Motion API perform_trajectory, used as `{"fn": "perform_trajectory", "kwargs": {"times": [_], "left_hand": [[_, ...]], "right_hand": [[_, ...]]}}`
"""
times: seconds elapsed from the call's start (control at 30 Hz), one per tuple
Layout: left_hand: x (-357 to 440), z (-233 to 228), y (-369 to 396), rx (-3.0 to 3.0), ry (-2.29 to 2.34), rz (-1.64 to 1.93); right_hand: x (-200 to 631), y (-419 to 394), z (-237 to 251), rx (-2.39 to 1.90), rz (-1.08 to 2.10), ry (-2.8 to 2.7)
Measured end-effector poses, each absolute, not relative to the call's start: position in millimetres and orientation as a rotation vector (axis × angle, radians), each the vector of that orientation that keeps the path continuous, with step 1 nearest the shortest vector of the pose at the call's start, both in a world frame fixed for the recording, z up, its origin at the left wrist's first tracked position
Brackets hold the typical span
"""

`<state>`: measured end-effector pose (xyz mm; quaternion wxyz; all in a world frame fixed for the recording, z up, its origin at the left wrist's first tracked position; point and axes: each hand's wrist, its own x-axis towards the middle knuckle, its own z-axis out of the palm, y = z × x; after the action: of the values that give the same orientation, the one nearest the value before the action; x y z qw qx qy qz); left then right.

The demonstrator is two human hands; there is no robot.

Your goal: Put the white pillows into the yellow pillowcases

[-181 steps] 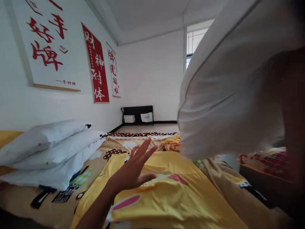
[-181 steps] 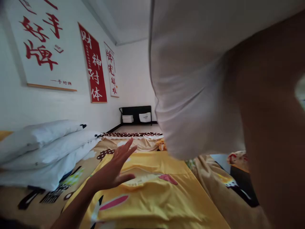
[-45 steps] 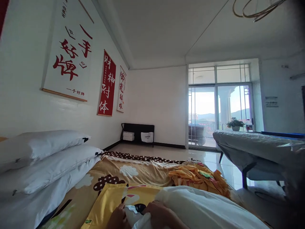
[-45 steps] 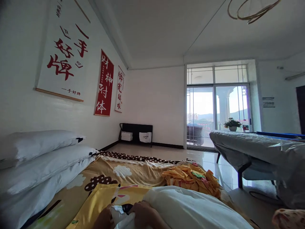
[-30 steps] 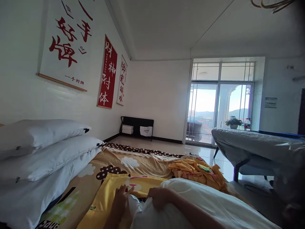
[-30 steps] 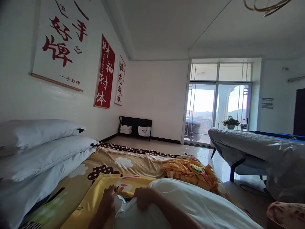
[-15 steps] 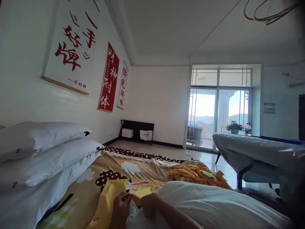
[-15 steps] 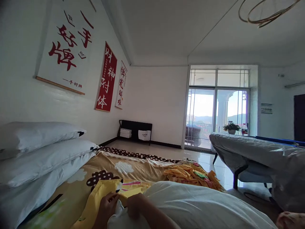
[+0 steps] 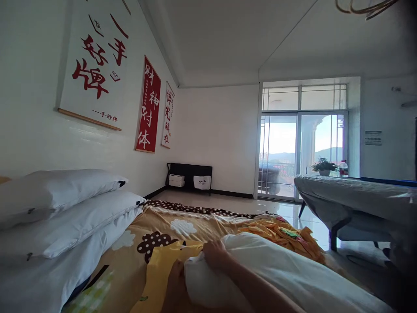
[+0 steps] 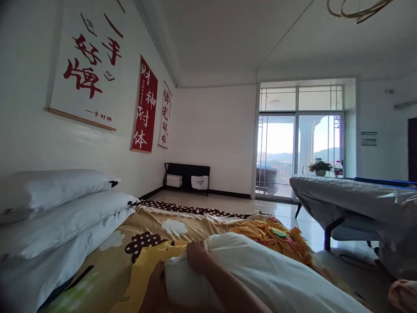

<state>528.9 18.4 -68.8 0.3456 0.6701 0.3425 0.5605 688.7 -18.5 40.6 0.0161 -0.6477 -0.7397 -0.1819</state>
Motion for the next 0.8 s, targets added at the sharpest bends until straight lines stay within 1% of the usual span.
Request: {"fn": "perform_trajectory", "kwargs": {"times": [0.13,0.23,0.4,0.47,0.57,0.7,0.8], "left_hand": [[524.4,-72.9,19.2,1.844,0.923,1.428],[514.3,-70.7,18.7,1.916,0.990,1.391],[497.1,-80.5,5.5,2.033,1.189,1.687],[495.4,-88.8,-9.3,2.123,1.239,1.539],[499.6,-95.0,-38.4,2.264,1.219,1.163],[507.2,-83.9,-71.6,2.319,1.189,1.003],[503.0,-70.9,-85.4,2.320,1.180,0.937]], "right_hand": [[671.8,-44.7,10.4,-2.050,-0.595,-2.210],[665.6,-60.4,2.2,-2.005,-0.599,-2.239],[667.2,-72.9,-1.3,-1.922,-0.648,-2.241],[668.3,-73.2,-5.0,-1.870,-0.682,-2.243],[668.3,-71.5,-8.2,-1.794,-0.688,-2.240],[667.9,-79.9,-9.1,-1.731,-0.655,-2.164],[669.3,-104.0,-14.2,-1.592,-0.646,-2.176]]}}
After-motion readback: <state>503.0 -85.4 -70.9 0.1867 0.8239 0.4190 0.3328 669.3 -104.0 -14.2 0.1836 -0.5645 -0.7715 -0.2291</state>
